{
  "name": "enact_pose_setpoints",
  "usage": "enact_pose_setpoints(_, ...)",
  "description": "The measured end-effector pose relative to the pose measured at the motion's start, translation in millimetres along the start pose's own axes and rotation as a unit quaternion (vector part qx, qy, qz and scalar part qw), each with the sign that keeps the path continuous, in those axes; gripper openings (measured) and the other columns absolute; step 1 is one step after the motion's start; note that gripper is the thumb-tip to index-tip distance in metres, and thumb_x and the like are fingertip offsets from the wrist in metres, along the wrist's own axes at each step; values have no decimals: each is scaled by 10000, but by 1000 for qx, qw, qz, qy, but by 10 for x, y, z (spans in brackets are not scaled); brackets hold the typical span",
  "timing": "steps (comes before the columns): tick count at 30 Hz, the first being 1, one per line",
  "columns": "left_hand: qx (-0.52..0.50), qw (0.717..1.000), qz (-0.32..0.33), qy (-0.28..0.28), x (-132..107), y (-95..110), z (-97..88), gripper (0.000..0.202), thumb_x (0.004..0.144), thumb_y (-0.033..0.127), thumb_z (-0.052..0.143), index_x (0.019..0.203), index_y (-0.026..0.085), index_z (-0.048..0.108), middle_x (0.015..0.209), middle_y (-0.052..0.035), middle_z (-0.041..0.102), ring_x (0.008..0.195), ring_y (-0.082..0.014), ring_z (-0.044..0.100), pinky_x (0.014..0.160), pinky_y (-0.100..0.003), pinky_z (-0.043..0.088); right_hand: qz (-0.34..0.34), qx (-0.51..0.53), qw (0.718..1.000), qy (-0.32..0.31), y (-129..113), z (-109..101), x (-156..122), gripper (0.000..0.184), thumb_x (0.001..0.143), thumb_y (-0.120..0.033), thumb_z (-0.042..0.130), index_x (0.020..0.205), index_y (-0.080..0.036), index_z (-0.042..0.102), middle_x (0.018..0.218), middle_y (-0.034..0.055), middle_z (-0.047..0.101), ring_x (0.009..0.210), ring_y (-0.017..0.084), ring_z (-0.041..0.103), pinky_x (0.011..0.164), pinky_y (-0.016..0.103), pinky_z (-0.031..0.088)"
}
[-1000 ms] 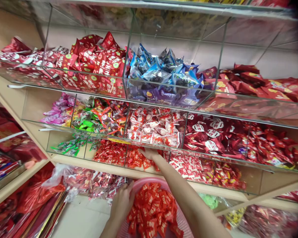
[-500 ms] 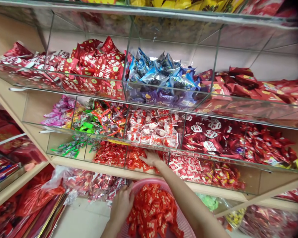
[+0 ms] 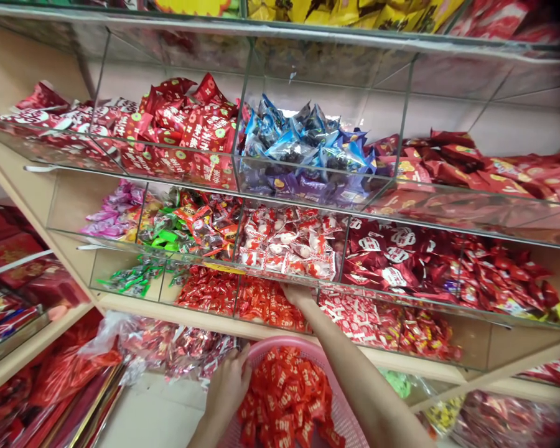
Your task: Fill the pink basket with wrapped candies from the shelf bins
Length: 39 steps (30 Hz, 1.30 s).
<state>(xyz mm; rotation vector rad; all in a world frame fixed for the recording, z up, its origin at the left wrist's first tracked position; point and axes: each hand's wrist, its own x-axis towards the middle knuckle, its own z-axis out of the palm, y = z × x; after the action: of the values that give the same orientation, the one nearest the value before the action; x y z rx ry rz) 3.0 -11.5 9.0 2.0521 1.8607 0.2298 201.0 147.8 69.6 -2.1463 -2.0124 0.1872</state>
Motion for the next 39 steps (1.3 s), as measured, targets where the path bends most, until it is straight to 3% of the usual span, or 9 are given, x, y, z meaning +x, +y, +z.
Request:
enact_pose_setpoints(7,-10,1000,3,8,-26,-30,10,457,914,218,353,1346,228,498,1245,-103,608,1082,-208,601,900,-307,464,27,-9,999,-41,23,196,-23,621,899,-547,304,1367,-170,464,1376,146,507,1308,304,407,1093,429,230)
enact_pose_setpoints(11,0,1000,1,10,-21,4,18,450,912,223,365,1338,229,508,1244,-102,608,1071,-202,608,889,-296,466,36,-7,998,-51,56,175,-21,678,891,-607,230,1372,-186,457,1400,139,481,1300,302,420,1065,436,275)
enact_pose_setpoints(15,6,1000,5,14,-20,13,17,449,920,223,344,1337,230,509,1241,-97,609,1065,-193,616,878,-278,468,36,-3,998,-57,38,207,-32,727,894,-609,161,1368,-146,460,1425,168,440,1336,318,365,1083,474,233)
enact_pose_setpoints(19,10,1000,9,17,-24,6,17,450,920,226,348,1342,233,503,1221,-97,619,1032,-194,631,849,-274,476,26,5,998,-64,4,189,-72,812,837,-701,227,1369,-129,451,1446,180,405,1360,335,317,1094,483,207)
enact_pose_setpoints(23,26,999,9,23,-19,17,31,455,909,209,360,1339,243,506,1244,-97,610,1061,-196,619,849,-270,474,12,19,992,-123,-23,112,-152,889,755,-785,289,1336,-141,482,1442,191,404,1352,377,304,1056,517,258)
enact_pose_setpoints(26,36,999,15,25,-16,34,33,457,906,203,360,1337,238,509,1254,-102,605,1086,-205,607,869,-280,469,5,7,992,-126,-35,103,-217,908,716,-780,389,1356,-137,436,1438,207,395,1349,392,293,1026,537,289)
enact_pose_setpoints(32,39,999,14,19,-20,57,16,460,914,218,343,1346,221,500,1245,-112,609,1063,-209,610,853,-284,468,-34,4,995,-98,-26,158,-319,705,816,-618,393,1336,-143,421,1319,201,517,1219,338,467,956,519,369)
enact_pose_setpoints(39,38,999,12,19,-24,69,21,463,915,231,331,1344,222,501,1238,-112,609,1004,-189,628,823,-267,469,-43,-12,996,-76,-106,207,-462,586,840,-528,411,1332,-211,445,1365,181,456,1260,332,395,958,557,339)
